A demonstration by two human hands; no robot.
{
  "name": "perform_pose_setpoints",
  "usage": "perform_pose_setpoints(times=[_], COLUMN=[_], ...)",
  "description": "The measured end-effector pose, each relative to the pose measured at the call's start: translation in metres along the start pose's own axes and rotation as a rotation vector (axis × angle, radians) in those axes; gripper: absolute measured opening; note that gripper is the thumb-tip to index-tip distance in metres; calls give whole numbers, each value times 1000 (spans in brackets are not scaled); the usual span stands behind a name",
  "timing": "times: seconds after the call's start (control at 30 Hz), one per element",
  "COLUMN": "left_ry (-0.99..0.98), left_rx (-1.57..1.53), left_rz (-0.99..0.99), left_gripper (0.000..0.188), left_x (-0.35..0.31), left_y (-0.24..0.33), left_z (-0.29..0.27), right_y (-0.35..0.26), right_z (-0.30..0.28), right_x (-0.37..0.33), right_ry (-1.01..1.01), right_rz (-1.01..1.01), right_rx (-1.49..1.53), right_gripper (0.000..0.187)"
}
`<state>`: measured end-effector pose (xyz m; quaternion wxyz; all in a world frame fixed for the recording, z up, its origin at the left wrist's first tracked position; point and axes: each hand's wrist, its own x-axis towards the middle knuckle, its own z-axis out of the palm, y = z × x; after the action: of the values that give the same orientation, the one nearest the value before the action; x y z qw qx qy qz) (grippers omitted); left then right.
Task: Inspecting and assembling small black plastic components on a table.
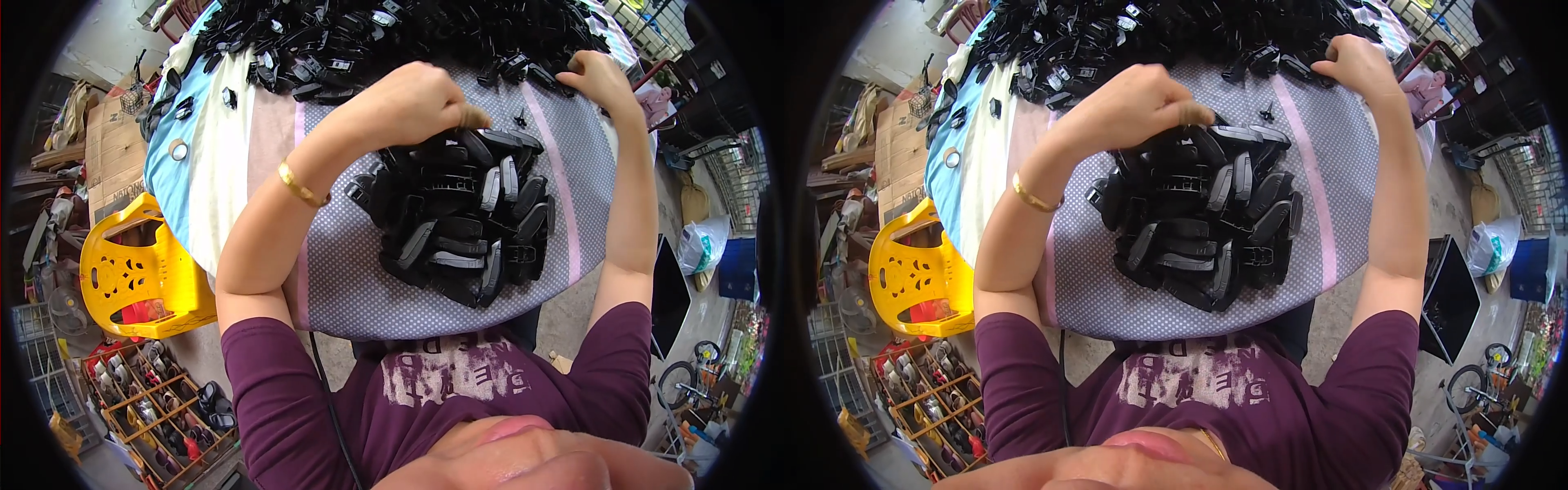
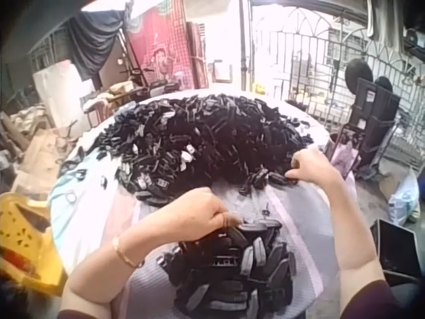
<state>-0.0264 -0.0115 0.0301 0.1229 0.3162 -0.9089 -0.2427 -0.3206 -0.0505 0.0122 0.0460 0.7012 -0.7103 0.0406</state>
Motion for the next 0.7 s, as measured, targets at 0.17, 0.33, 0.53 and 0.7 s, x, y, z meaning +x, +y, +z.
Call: perform_pose_setpoints(times=[0.17, 0.33, 0.53, 0.7], left_ry=[265, 237, 413, 417], left_rx=[189, 364, 174, -349], left_rz=[-6, -162, -58, -123], left_gripper=[34, 28, 23, 36], left_x=[54, 79, 42, 8], left_y=[-23, -29, -37, -41], left_z=[20, 49, 37, 23], right_y=[-34, -31, -34, -86], right_z=[19, 20, 19, 15], right_x=[6, 6, 5, -12], right_ry=[131, 114, 220, 160], right_rz=[-159, -137, -267, -404], right_rx=[162, 159, 603, 1362], right_gripper=[26, 27, 26, 26])
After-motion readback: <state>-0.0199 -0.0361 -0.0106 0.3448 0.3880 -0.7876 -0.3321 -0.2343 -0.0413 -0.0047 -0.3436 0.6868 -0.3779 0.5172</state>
